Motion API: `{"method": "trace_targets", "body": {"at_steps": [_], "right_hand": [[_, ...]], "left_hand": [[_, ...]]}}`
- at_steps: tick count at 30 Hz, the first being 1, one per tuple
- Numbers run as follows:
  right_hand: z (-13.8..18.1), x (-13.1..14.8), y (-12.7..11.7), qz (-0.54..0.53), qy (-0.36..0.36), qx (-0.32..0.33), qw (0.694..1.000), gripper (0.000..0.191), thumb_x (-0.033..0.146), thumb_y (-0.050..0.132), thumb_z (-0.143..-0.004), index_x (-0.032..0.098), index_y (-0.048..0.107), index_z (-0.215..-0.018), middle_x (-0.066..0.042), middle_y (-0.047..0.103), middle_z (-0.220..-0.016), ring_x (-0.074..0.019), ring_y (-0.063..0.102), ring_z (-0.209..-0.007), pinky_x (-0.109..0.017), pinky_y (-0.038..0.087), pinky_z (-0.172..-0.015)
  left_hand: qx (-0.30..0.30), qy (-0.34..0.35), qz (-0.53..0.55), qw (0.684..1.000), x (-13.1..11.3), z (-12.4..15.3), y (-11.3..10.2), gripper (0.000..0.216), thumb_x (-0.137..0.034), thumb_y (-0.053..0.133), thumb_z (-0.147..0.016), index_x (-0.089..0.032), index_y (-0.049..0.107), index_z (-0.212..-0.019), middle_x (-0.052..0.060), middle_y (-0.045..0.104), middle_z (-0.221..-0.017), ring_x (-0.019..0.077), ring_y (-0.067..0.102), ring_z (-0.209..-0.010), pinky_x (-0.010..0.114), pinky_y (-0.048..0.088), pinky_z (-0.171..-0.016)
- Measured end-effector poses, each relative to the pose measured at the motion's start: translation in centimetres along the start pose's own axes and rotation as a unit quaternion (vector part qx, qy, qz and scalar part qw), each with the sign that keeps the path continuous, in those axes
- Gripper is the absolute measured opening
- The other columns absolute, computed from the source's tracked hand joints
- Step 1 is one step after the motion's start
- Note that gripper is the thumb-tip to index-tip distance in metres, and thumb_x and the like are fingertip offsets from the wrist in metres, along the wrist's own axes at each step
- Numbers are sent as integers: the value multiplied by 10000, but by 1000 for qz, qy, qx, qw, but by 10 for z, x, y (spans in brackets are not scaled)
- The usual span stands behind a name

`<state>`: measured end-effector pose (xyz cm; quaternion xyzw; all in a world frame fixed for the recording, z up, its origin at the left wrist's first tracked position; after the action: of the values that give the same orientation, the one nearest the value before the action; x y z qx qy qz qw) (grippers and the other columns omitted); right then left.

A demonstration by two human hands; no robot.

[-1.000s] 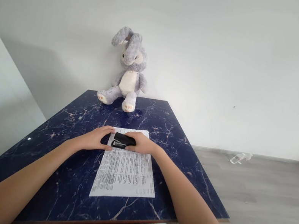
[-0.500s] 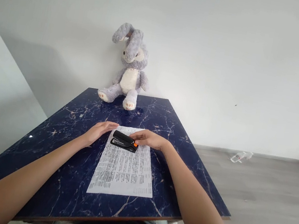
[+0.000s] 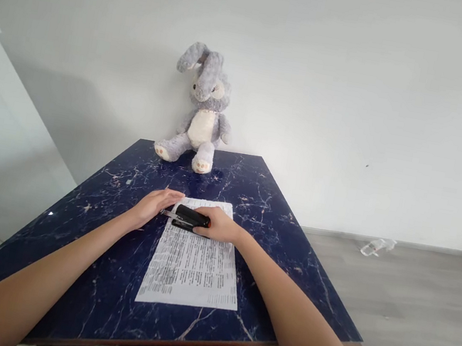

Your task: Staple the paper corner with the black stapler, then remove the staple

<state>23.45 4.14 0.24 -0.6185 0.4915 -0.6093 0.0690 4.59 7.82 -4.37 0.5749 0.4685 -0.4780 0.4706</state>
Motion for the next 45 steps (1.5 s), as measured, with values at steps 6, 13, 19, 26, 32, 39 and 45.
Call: {"method": "trace_targets", "body": {"at_steps": [6,13,19,26,32,39,45], "right_hand": [[-2,27,3,278,-99,-142,945,528,-27,511,-879,161,618,-1360,-137,673,-1340,-295,603,-1269,-465,529,-1021],[-1,50,20,513,-176,-143,828,372,38,464,-1014,149,639,-1323,-144,657,-1381,-306,588,-1281,-485,538,-997],[-1,48,20,471,-176,-136,854,378,35,476,-1004,152,633,-1327,-157,653,-1374,-316,569,-1288,-502,517,-1002],[5,8,-28,206,29,-250,946,324,48,625,-817,167,718,-1103,-92,743,-1065,-260,662,-950,-382,536,-816],[2,-11,-17,90,106,-121,983,137,290,778,-812,168,721,-836,-13,684,-759,-171,606,-668,-285,439,-624],[11,47,-26,174,-137,-228,948,446,371,701,-959,233,599,-1371,-129,639,-1282,-271,604,-1139,-456,499,-999],[15,69,-11,266,-228,-198,916,386,224,562,-1036,296,592,-1414,-97,681,-1201,-220,620,-1010,-401,539,-890]], "left_hand": [[-78,-62,149,984,0,7,-2,346,-464,671,-948,-138,724,-1051,169,714,-1244,277,684,-1152,412,503,-1042],[22,-87,165,982,8,13,26,217,-315,762,-901,-120,743,-994,126,755,-1055,188,716,-953,290,560,-875],[1,-85,95,992,14,10,17,234,-323,775,-879,-121,758,-997,153,769,-1043,232,732,-977,364,567,-927],[-141,3,-25,990,-11,16,-11,275,-350,675,-929,-109,719,-1054,163,752,-1037,248,739,-888,449,596,-902],[-153,208,-260,930,-75,39,9,438,-481,526,-1011,-212,619,-1344,92,735,-1095,213,696,-868,352,550,-821],[-41,216,-280,934,-77,58,60,391,-439,708,-915,-253,517,-1200,58,791,-1012,242,743,-901,340,530,-833],[-4,201,-294,934,-70,60,68,348,-431,745,-872,-251,542,-1090,-2,766,-832,231,736,-814,296,522,-723]]}}
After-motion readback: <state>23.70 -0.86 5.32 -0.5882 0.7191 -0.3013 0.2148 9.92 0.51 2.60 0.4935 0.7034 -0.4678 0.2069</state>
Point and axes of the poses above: each hand's wrist, its own z-axis away from the middle knuckle, its own y-axis out of the palm, x = y × z, the point moved 9 cm from there along -z, towards the middle knuckle
